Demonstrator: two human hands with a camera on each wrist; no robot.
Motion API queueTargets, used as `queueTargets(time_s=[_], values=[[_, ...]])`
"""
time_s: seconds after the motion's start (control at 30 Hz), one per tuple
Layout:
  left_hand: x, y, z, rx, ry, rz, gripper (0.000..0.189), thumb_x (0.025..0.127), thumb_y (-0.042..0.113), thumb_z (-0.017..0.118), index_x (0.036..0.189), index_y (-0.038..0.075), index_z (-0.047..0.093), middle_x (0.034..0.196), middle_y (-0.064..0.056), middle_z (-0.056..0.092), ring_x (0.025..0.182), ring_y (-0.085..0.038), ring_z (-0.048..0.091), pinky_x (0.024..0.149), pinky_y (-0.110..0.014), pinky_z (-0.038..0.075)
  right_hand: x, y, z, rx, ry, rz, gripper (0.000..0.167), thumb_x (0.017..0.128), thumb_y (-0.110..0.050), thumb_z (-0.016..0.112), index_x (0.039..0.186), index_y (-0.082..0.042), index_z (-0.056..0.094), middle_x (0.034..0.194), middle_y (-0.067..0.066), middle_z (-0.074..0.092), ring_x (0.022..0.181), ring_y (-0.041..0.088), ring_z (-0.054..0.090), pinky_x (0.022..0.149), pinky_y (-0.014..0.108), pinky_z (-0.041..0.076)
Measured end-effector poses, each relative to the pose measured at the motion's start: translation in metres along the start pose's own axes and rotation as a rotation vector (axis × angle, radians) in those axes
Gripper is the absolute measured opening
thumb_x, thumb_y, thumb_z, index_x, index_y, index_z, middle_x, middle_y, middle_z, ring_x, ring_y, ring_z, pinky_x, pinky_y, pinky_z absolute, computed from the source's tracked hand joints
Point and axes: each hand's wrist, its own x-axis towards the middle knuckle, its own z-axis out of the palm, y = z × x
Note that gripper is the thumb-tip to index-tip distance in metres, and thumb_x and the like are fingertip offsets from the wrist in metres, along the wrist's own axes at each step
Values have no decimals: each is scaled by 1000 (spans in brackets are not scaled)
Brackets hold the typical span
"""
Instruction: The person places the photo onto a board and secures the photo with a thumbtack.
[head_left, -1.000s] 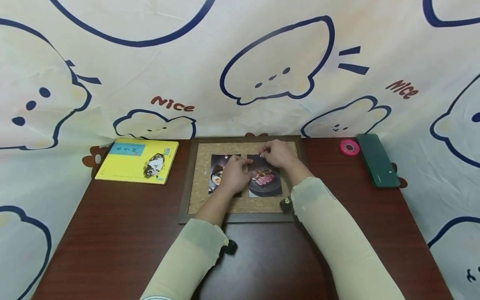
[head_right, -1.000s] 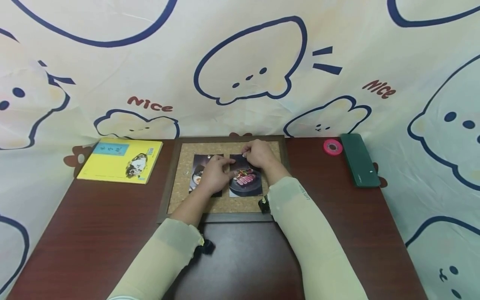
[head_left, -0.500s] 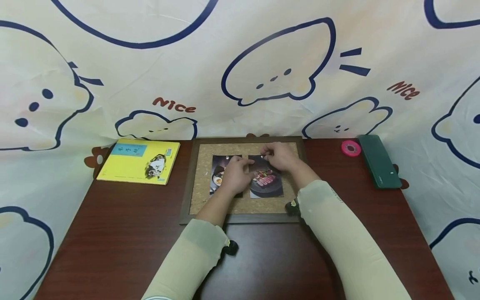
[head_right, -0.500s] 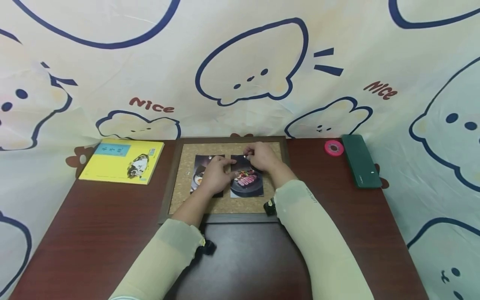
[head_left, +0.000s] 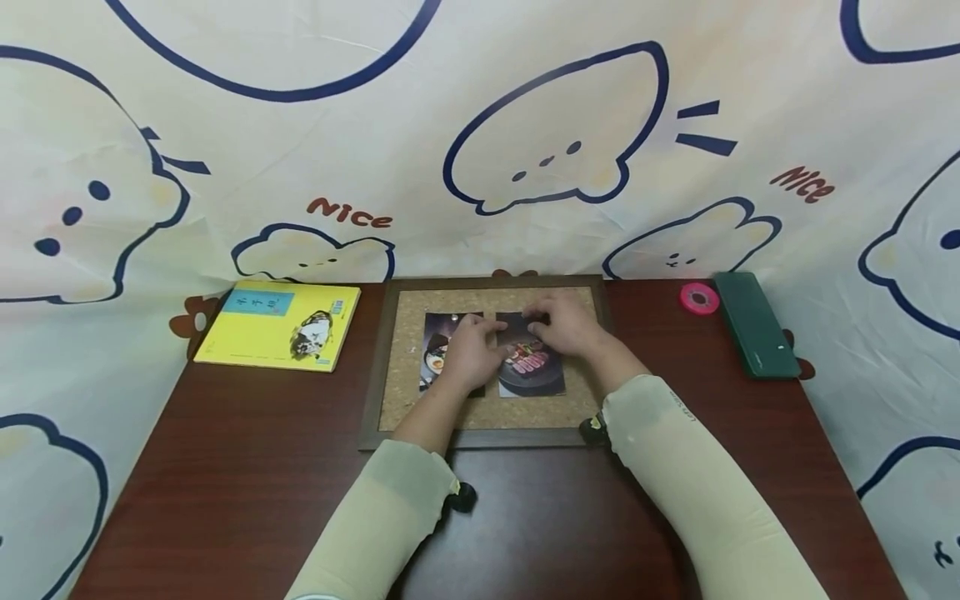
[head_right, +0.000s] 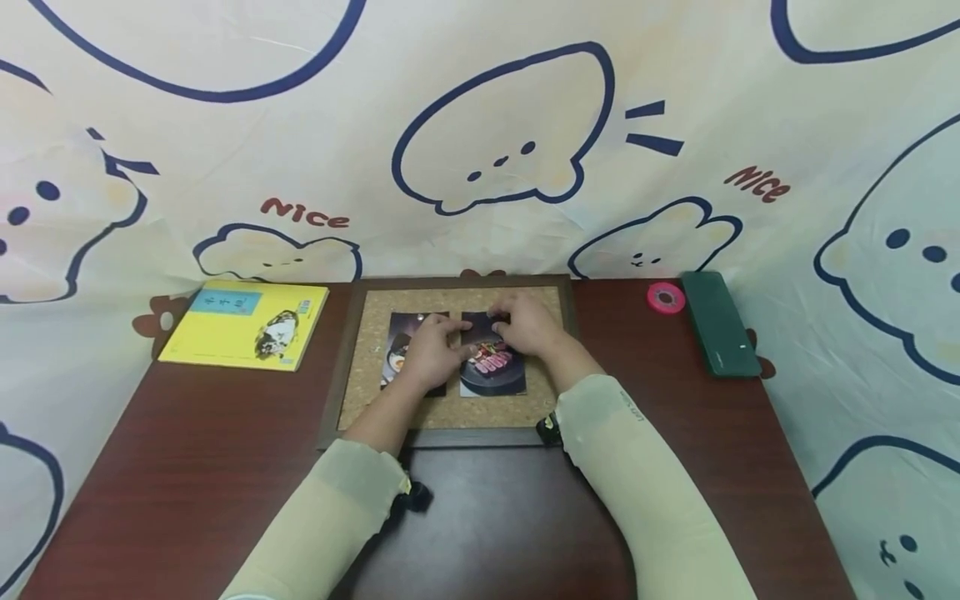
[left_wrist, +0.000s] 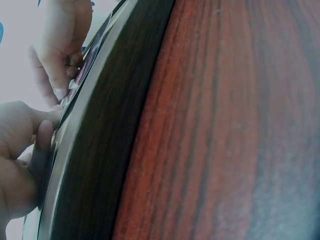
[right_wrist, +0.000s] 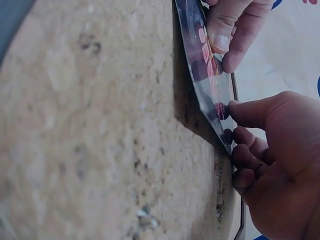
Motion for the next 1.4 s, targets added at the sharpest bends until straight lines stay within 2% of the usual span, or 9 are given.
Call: queueTargets(time_s=[0.37, 0.6, 0.73, 0.97, 1.17, 1.4], values=[[3, 2, 1, 21, -3, 12, 47, 93, 31, 80, 135, 16, 70, 130, -12, 55, 111, -31, 61, 95, -46, 52, 2, -4, -3, 10, -46, 64, 33, 100, -23, 69, 131, -13, 72, 137, 15, 60, 131, 36, 53, 110, 54, 41], [4, 3, -1, 26, -26, 32, 53, 92, 29, 81, 140, 14, 66, 136, -13, 53, 111, -30, 61, 94, -46, 53, -4, -5, 1, -10, -4, 64, 36, 101, -23, 67, 135, -14, 70, 134, 16, 58, 125, 37, 55, 105, 55, 43], [3, 5, -2, 5, -50, 46, 59, 90, 27, 83, 144, 15, 62, 140, -13, 50, 101, -25, 61, 89, -43, 53, -10, 1, 4, 10, 40, 22, 42, 99, -20, 69, 140, -13, 67, 127, 14, 60, 119, 35, 57, 101, 54, 45], [-6, 7, -7, -65, -25, 94, 60, 88, 24, 83, 144, 16, 61, 132, -11, 51, 87, -20, 58, 78, -39, 51, -26, 0, -1, 150, 76, -12, 43, 95, -17, 75, 137, -10, 67, 116, 9, 67, 95, 23, 61, 83, 41, 50], [-18, 1, -15, -158, -9, 114, 55, 88, 20, 83, 140, 16, 65, 128, -8, 52, 86, -18, 57, 73, -35, 51, -43, -3, -8, 222, 118, -20, 41, 95, -15, 75, 135, -8, 68, 113, 8, 68, 93, 22, 61, 81, 41, 51], [-32, -7, -30, -169, 32, 167, 53, 88, 20, 84, 137, 12, 67, 127, -12, 55, 84, -20, 59, 73, -36, 50, -67, 1, -11, 256, 159, -35, 41, 94, -17, 77, 133, -8, 68, 113, 10, 69, 95, 23, 63, 82, 42, 53]])
